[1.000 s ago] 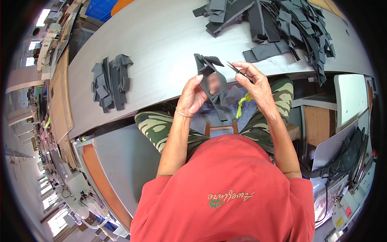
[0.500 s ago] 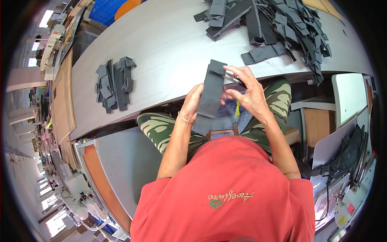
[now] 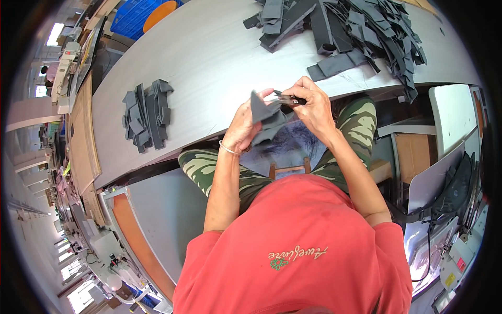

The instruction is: Trimming excess material and cleaning black foam components using snips.

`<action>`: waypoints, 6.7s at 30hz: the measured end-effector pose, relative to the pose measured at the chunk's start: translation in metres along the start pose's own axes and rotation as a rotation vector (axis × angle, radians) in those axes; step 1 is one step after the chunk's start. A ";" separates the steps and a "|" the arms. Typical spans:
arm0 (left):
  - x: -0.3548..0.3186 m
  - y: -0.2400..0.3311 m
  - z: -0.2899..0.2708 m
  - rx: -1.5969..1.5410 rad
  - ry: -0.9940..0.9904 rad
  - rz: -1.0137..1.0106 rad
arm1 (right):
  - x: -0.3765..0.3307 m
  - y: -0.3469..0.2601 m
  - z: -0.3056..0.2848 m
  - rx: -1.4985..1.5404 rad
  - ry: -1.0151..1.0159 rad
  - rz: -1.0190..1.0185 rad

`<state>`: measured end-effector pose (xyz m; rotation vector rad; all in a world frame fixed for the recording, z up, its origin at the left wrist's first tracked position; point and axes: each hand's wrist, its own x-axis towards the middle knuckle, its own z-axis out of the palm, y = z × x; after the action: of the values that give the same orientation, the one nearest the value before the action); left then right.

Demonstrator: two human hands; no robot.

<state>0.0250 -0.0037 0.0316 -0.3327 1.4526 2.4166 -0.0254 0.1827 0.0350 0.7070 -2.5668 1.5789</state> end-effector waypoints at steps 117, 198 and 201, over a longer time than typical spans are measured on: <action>-0.033 -0.014 0.021 0.561 0.267 0.796 | -0.030 -0.046 -0.020 0.234 -0.176 0.322; -0.016 -0.010 0.031 0.589 0.549 0.353 | -0.032 -0.036 -0.028 -0.421 -0.090 -0.262; -0.015 -0.013 0.029 0.509 0.550 0.329 | -0.030 -0.041 -0.031 -0.369 -0.111 -0.197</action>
<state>0.0425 0.0256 0.0395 -0.7171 2.4598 2.1541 0.0119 0.2041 0.0756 0.9878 -2.6564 0.9981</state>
